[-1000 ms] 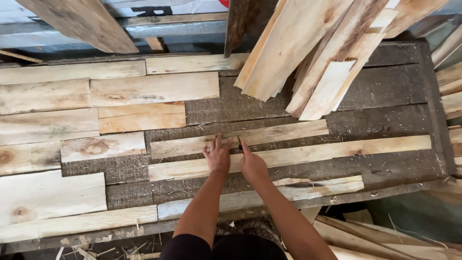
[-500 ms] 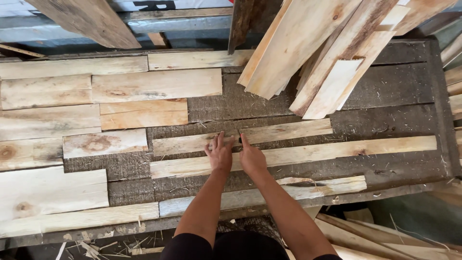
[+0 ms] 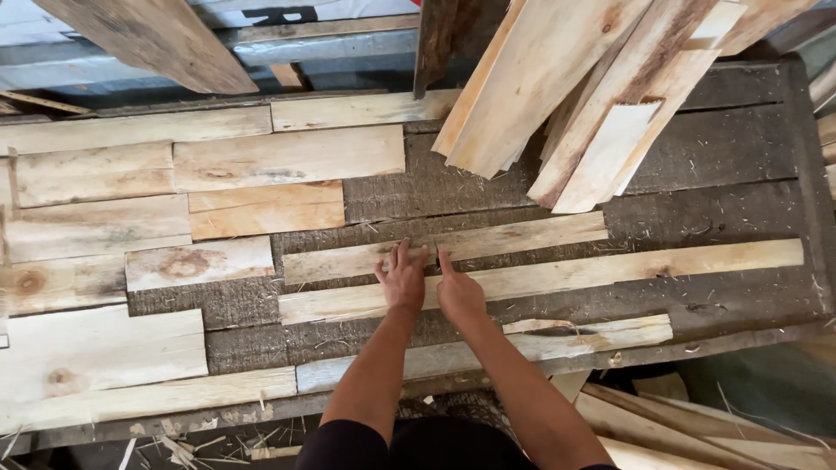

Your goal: Shaving and trimming wooden slats to fit together on a workshop bench.

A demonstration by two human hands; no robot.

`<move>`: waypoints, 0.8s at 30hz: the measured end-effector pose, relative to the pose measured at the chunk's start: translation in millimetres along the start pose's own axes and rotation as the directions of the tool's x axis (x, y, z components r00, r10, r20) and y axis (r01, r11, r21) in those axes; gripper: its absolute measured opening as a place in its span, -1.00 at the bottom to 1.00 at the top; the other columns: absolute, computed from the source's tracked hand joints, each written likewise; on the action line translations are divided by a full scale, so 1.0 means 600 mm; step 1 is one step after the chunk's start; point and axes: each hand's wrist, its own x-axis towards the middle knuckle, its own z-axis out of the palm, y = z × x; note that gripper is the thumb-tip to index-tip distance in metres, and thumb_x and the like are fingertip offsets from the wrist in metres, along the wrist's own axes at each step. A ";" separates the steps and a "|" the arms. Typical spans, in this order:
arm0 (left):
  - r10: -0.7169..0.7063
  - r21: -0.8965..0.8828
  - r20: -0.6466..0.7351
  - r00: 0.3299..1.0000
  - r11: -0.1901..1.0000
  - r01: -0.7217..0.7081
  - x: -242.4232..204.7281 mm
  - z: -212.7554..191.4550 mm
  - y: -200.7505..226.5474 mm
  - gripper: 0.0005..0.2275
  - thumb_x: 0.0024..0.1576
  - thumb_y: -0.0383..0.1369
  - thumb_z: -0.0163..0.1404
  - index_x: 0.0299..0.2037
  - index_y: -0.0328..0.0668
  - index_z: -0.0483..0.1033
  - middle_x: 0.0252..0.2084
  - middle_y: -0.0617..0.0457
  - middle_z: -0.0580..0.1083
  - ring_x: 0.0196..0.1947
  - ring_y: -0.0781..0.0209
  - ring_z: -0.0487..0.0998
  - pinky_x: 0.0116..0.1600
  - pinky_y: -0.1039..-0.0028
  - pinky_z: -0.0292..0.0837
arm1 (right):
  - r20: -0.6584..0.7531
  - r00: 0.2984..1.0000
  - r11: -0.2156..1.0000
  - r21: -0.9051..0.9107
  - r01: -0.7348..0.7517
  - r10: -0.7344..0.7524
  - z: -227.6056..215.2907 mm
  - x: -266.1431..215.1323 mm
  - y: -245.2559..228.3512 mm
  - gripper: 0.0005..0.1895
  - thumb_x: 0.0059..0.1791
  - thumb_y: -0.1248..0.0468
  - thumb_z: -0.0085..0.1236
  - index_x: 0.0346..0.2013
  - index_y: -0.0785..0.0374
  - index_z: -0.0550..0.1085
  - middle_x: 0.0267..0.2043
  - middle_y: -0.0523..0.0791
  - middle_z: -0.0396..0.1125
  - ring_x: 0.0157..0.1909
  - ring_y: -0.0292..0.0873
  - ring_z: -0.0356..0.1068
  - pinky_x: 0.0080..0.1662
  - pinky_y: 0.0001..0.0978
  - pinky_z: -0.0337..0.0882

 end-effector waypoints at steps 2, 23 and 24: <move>0.001 -0.007 -0.007 1.000 1.000 -0.001 0.002 0.007 -0.002 -0.59 0.16 -0.34 -0.02 0.22 0.39 0.47 0.44 0.14 0.18 0.44 0.13 0.14 0.35 -0.16 -0.02 | -0.016 1.000 1.000 0.009 0.011 -0.011 0.006 -0.003 0.006 -0.25 -0.02 0.23 0.02 0.48 0.04 0.11 -0.36 0.15 0.44 -0.27 0.26 0.46 -0.18 0.19 0.42; 0.005 0.015 -0.017 1.000 1.000 -0.005 0.009 0.010 -0.003 -0.62 0.19 -0.32 0.00 0.22 0.37 0.47 0.43 0.12 0.17 0.41 0.11 0.16 0.32 -0.13 0.02 | 0.163 0.986 0.999 -0.014 -0.041 0.043 -0.034 -0.100 0.002 -0.28 0.08 0.22 -0.10 0.55 0.04 -0.02 -0.40 0.10 0.45 -0.36 0.20 0.46 -0.25 0.12 0.46; 0.015 0.011 -0.055 0.998 1.000 -0.014 0.005 0.024 -0.007 -0.64 0.20 -0.30 0.00 0.21 0.35 0.48 0.43 0.13 0.19 0.41 0.12 0.17 0.32 -0.14 0.02 | 0.149 0.988 0.996 0.067 -0.056 0.045 -0.033 -0.106 0.010 -0.32 0.09 0.18 -0.11 0.52 0.00 0.02 -0.40 0.09 0.45 -0.35 0.20 0.45 -0.24 0.14 0.44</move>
